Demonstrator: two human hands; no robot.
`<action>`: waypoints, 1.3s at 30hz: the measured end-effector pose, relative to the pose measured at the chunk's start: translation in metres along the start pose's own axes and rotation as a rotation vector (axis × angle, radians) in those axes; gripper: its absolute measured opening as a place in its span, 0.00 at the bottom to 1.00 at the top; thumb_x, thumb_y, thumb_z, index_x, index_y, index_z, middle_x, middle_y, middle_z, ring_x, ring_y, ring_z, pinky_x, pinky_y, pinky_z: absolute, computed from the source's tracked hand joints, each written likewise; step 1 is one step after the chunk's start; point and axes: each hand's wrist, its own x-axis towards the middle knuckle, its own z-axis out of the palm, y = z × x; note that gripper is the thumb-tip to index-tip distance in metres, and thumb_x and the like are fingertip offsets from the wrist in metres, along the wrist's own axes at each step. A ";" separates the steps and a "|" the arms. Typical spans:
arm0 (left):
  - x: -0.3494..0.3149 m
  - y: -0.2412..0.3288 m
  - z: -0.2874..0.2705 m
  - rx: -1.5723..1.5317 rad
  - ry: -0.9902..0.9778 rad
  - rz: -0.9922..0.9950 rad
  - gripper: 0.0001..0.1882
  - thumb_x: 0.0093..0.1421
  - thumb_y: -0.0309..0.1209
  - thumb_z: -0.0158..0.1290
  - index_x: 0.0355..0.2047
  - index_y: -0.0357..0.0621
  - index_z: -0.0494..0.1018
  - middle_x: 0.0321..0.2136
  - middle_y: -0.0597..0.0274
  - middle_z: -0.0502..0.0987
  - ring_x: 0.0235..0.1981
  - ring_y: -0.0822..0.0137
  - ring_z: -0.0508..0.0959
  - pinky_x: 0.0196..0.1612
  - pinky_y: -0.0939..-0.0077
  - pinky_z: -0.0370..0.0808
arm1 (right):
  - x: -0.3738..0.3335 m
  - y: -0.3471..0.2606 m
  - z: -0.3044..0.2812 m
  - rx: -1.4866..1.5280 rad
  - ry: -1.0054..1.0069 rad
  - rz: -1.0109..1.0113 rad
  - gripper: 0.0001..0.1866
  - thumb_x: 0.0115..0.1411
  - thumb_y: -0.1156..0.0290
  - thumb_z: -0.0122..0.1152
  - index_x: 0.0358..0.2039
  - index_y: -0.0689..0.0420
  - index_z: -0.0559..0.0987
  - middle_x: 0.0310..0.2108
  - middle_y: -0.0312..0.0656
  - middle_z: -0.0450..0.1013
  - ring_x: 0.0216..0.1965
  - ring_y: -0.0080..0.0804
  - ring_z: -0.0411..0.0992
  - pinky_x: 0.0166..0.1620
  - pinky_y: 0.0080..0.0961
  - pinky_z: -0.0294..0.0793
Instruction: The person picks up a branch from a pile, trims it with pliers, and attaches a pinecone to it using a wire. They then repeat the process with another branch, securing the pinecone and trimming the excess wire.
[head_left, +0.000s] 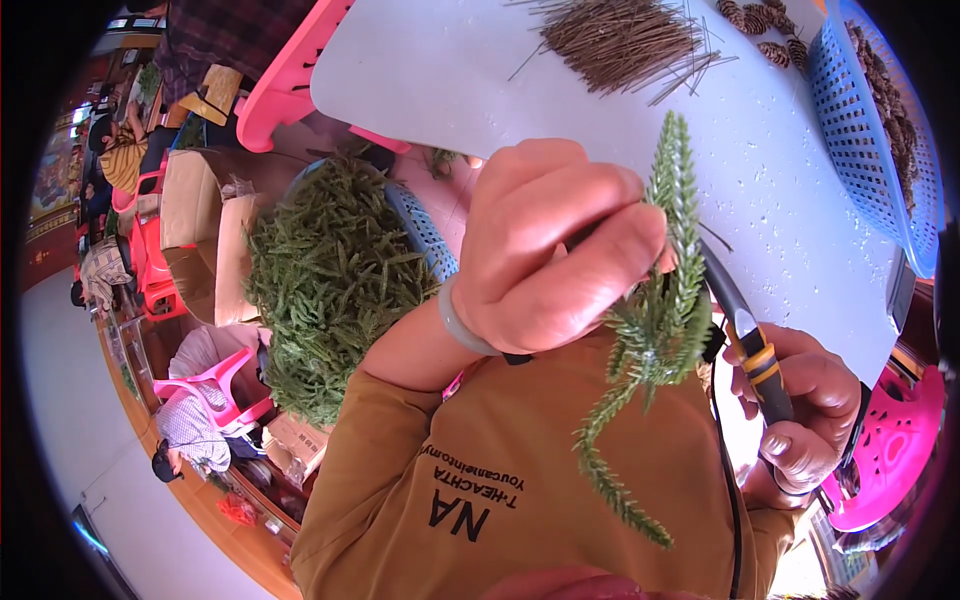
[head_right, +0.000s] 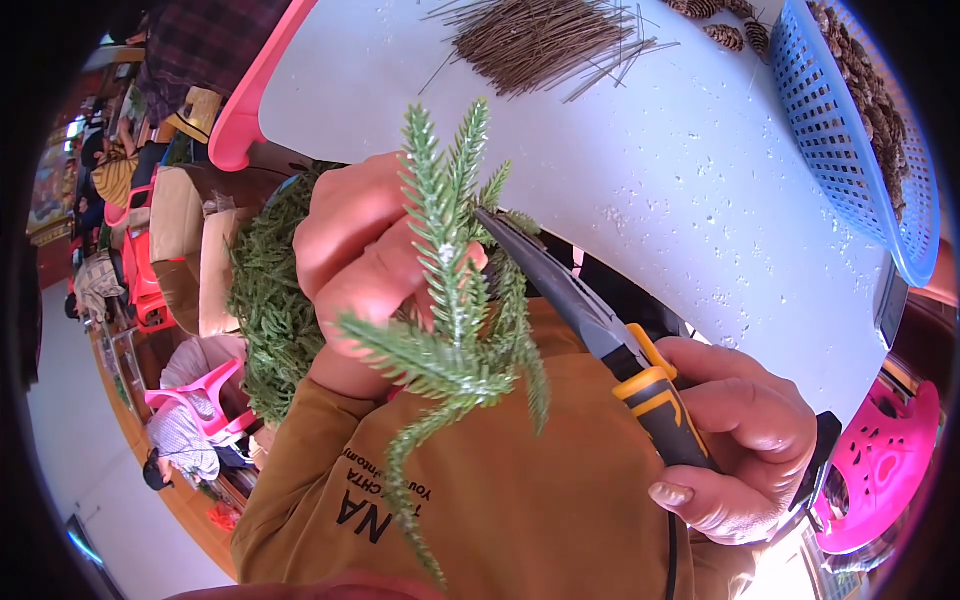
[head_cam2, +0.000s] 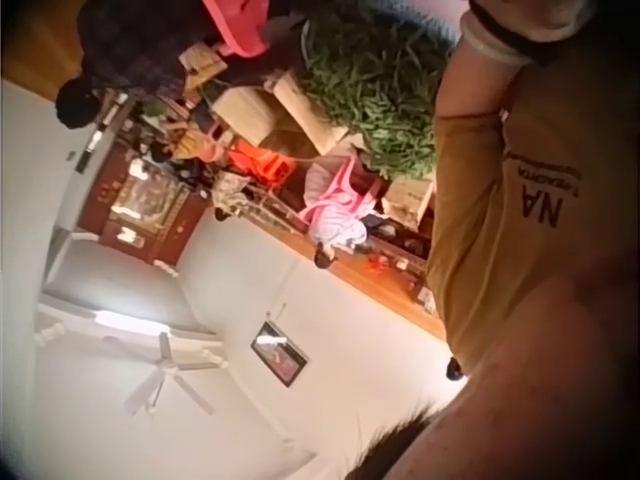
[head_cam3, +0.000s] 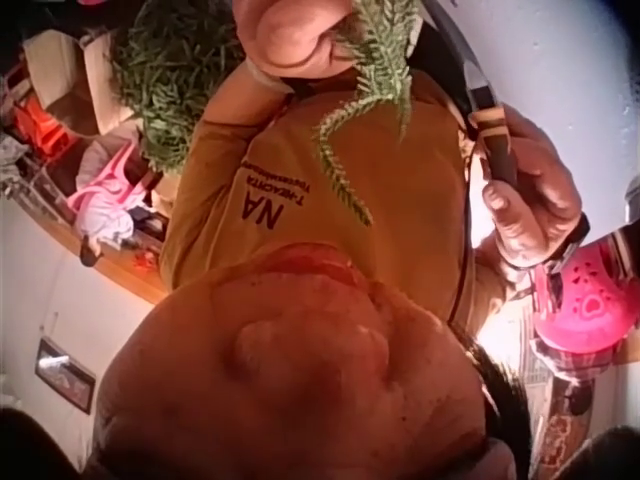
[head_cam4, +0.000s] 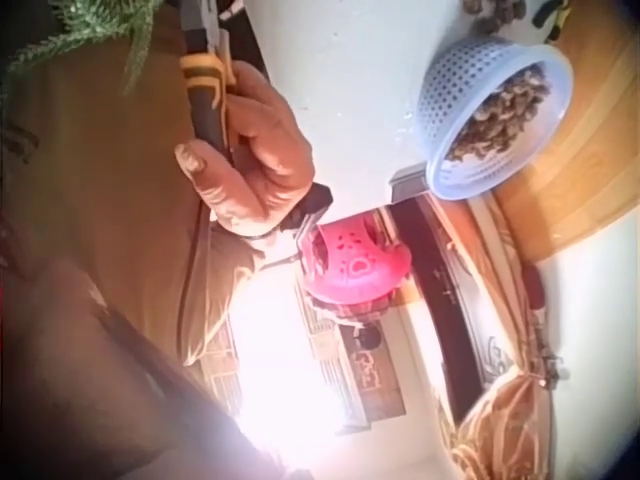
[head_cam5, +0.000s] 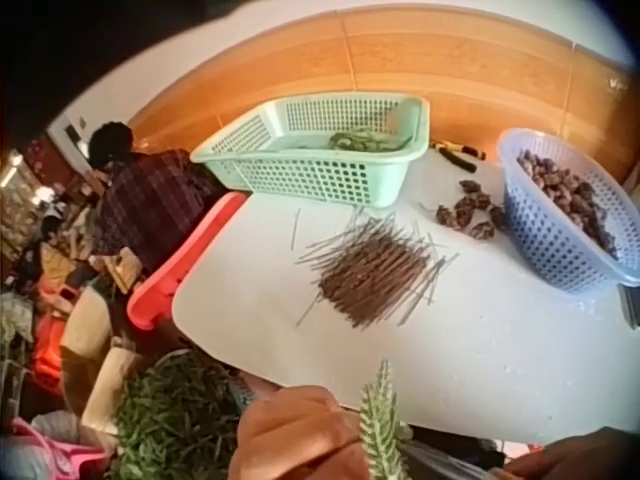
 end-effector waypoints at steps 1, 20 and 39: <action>0.001 0.000 0.000 0.011 0.007 0.008 0.14 0.48 0.20 0.57 0.36 0.36 0.70 0.31 0.55 0.71 0.23 0.65 0.71 0.24 0.73 0.67 | 0.000 0.000 -0.001 -0.052 0.006 -0.015 0.20 0.38 0.68 0.71 0.31 0.67 0.78 0.42 0.62 0.71 0.40 0.43 0.73 0.45 0.31 0.69; -0.007 0.014 0.030 -0.393 0.452 -0.483 0.10 0.54 0.29 0.56 0.35 0.38 0.70 0.27 0.59 0.73 0.23 0.68 0.71 0.26 0.77 0.68 | 0.016 0.010 -0.012 -0.306 -0.102 -0.256 0.22 0.38 0.64 0.75 0.29 0.66 0.77 0.42 0.62 0.70 0.39 0.41 0.73 0.43 0.26 0.69; -0.001 0.013 0.008 -2.256 -0.013 -1.398 0.08 0.61 0.30 0.46 0.39 0.41 0.67 0.25 0.58 0.69 0.12 0.71 0.63 0.14 0.72 0.64 | 0.034 0.010 -0.036 -0.561 -0.308 -0.462 0.21 0.41 0.65 0.72 0.31 0.68 0.78 0.41 0.61 0.71 0.37 0.42 0.73 0.41 0.29 0.69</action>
